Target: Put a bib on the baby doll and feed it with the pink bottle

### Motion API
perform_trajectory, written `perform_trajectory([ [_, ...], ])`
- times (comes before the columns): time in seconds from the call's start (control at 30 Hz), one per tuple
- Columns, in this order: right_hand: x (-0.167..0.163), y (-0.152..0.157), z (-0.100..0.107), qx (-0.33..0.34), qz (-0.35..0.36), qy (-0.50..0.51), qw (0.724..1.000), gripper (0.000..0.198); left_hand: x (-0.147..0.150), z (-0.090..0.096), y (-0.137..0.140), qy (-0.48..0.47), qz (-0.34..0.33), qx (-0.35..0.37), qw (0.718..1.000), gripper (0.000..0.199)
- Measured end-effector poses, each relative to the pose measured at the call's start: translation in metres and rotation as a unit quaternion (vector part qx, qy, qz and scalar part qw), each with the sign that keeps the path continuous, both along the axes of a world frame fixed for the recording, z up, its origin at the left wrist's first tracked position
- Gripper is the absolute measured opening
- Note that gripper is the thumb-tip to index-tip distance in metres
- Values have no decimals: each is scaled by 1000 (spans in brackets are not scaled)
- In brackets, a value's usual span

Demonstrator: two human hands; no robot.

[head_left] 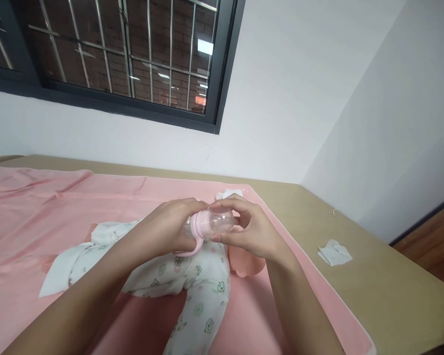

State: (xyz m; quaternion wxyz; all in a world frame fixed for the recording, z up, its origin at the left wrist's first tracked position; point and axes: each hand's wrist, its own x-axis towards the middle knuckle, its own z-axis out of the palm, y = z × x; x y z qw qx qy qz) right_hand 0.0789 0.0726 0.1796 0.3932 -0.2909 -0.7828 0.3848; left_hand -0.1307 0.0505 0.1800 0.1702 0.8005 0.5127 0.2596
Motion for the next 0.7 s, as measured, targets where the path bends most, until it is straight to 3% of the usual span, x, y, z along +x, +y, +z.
perform_trajectory([
  [0.27, -4, 5, -5, 22, -25, 28, 999, 45, 0, 2, 3, -4, 9, 0, 1000, 49],
  [0.53, -4, 5, -4, 27, -72, 91, 993, 46, -4, 1, 8, -27, 18, -7, 999, 47],
  [0.7, 28, 40, -5, 49, -163, 107, 980, 59, -19, 5, 14, -33, 51, 5, 998, 48],
])
